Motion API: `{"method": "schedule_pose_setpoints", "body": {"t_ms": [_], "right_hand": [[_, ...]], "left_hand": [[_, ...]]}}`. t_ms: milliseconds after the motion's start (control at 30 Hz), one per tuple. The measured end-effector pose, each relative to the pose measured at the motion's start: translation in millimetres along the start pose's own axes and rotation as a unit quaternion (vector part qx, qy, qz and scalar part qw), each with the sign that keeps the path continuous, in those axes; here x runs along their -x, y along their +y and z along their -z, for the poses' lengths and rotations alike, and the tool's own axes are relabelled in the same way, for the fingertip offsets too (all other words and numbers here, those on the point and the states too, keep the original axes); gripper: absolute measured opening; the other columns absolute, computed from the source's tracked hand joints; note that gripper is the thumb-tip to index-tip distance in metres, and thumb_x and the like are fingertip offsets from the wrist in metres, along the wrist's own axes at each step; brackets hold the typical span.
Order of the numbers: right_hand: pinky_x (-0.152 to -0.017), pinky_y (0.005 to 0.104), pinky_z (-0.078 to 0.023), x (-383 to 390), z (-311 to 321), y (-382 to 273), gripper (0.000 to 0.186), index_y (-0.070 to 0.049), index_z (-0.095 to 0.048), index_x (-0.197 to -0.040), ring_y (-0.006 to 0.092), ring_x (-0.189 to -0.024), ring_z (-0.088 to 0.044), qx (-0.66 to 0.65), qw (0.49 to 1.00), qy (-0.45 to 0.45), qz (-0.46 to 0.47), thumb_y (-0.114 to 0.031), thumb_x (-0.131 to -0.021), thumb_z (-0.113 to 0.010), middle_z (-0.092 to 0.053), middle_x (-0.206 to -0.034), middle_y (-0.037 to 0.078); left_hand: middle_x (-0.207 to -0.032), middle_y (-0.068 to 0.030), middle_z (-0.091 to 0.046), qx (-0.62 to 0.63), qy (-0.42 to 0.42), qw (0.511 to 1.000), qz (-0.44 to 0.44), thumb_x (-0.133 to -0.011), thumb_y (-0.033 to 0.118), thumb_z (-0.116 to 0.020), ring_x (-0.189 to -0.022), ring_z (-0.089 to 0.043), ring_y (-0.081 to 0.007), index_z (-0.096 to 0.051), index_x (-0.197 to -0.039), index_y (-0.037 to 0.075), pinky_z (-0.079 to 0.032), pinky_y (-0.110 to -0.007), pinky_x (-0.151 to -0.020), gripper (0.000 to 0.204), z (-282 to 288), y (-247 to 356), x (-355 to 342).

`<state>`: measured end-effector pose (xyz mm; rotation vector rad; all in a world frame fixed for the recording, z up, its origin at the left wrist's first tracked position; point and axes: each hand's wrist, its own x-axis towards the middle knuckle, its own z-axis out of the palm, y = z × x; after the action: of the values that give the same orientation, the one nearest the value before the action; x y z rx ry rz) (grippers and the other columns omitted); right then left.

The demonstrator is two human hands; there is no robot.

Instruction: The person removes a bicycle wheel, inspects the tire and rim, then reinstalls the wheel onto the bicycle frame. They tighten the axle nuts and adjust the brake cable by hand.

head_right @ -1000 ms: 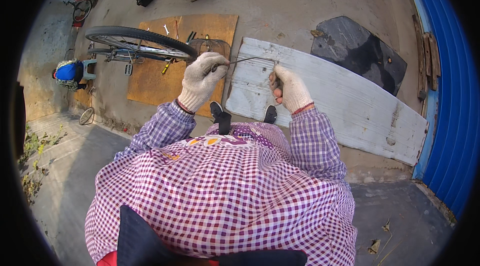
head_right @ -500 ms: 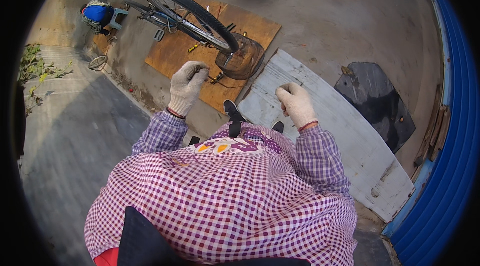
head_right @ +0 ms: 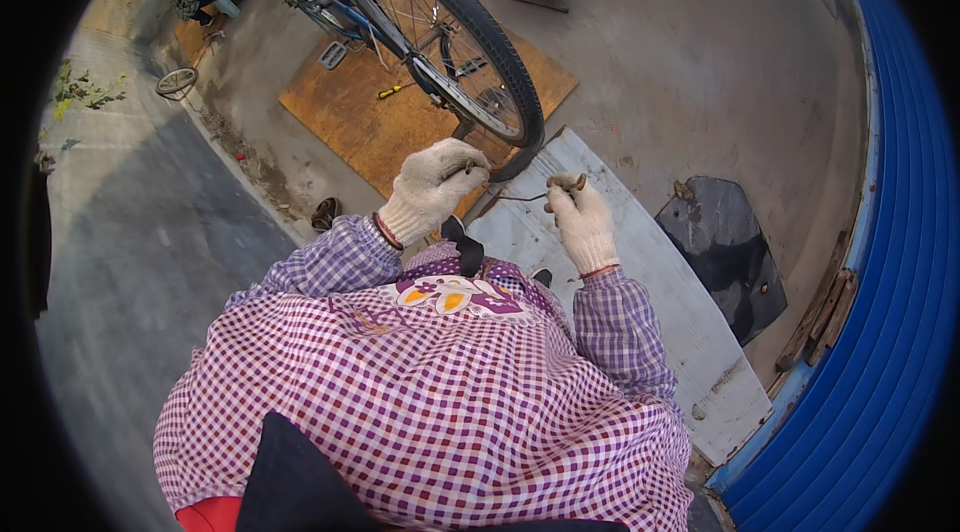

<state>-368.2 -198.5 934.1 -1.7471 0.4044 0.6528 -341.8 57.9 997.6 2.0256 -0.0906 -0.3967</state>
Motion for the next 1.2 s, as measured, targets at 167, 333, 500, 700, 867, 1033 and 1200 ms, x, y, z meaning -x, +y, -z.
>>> {"method": "schedule_pose_setpoints", "body": {"t_ms": [167,333,500,700,867,1033,1200], "right_hand": [[-0.075,0.0284,-0.055,-0.3,-9.0,14.1,0.031,0.004,-0.069,-0.123,0.0151,-0.093,-0.070,-0.014,0.999,0.047,0.019,-0.020,-0.106,-0.058,-0.073,-0.106,0.010],[-0.077,0.0302,-0.057,-16.9,6.3,27.3,0.034,0.004,-0.070,-0.122,0.0163,-0.093,-0.071,-0.010,0.994,0.104,0.021,-0.024,-0.105,-0.059,-0.074,-0.105,0.011],[-0.071,0.0300,-0.054,-34.6,21.3,49.2,0.035,0.003,-0.071,-0.118,0.0137,-0.075,-0.066,0.019,0.992,0.122,-0.011,-0.027,-0.101,-0.062,-0.073,-0.092,0.010],[-0.073,0.0311,-0.053,-58.5,45.8,101.1,0.040,0.003,-0.073,-0.116,0.0156,-0.079,-0.068,0.065,0.992,0.035,-0.101,-0.032,-0.098,-0.066,-0.073,-0.090,0.011],[-0.089,0.0363,-0.054,-76.7,63.4,140.7,0.048,0.003,-0.071,-0.123,0.0256,-0.098,-0.073,0.093,0.995,-0.002,-0.031,-0.038,-0.099,-0.064,-0.077,-0.107,0.019],[-0.096,0.0406,-0.053,-110.2,60.8,160.8,0.048,0.000,-0.069,-0.132,0.0328,-0.109,-0.072,0.121,0.992,-0.027,-0.011,-0.036,-0.102,-0.061,-0.076,-0.116,0.022],[-0.099,0.0425,-0.052,-135.6,60.5,160.2,0.048,-0.002,-0.068,-0.133,0.0353,-0.113,-0.070,0.295,0.954,-0.027,0.044,-0.038,-0.105,-0.056,-0.074,-0.120,0.022]], "left_hand": [[-0.104,-0.0102,-0.072,-0.019,-0.051,0.998,0.015,-0.095,0.012,-0.073,-0.090,-0.072,-0.0193,-0.074,-0.108,0.000,-0.058,-0.031,-0.080,0.017,-0.9,-7.4,3.5],[-0.105,-0.0106,-0.073,-0.071,-0.120,0.990,0.002,-0.096,0.022,-0.071,-0.093,-0.072,-0.0224,-0.075,-0.109,0.004,-0.058,-0.033,-0.083,0.022,-21.2,-14.1,-10.1],[-0.111,-0.0116,-0.074,-0.105,-0.169,0.978,0.065,-0.098,0.033,-0.066,-0.100,-0.073,-0.0266,-0.076,-0.114,0.006,-0.057,-0.035,-0.089,0.033,-48.5,-31.9,-17.4],[-0.123,-0.0150,-0.074,-0.101,-0.226,0.955,0.162,-0.100,0.037,-0.063,-0.107,-0.072,-0.0307,-0.074,-0.124,0.004,-0.056,-0.038,-0.095,0.042,-89.0,-60.0,-33.3],[-0.117,-0.0160,-0.075,0.002,-0.201,0.941,0.272,-0.101,0.037,-0.061,-0.104,-0.073,-0.0225,-0.069,-0.131,-0.001,-0.057,-0.036,-0.092,0.048,-116.0,-65.9,-35.3],[-0.113,-0.0147,-0.075,0.036,-0.147,0.942,0.298,-0.101,0.037,-0.061,-0.098,-0.074,-0.0183,-0.068,-0.128,-0.002,-0.058,-0.033,-0.087,0.048,-110.9,-74.9,-55.0],[-0.108,-0.0130,-0.074,0.072,-0.092,0.950,0.288,-0.102,0.035,-0.058,-0.094,-0.074,-0.0185,-0.069,-0.121,-0.004,-0.059,-0.033,-0.081,0.044,-106.0,-88.3,-90.2]]}}
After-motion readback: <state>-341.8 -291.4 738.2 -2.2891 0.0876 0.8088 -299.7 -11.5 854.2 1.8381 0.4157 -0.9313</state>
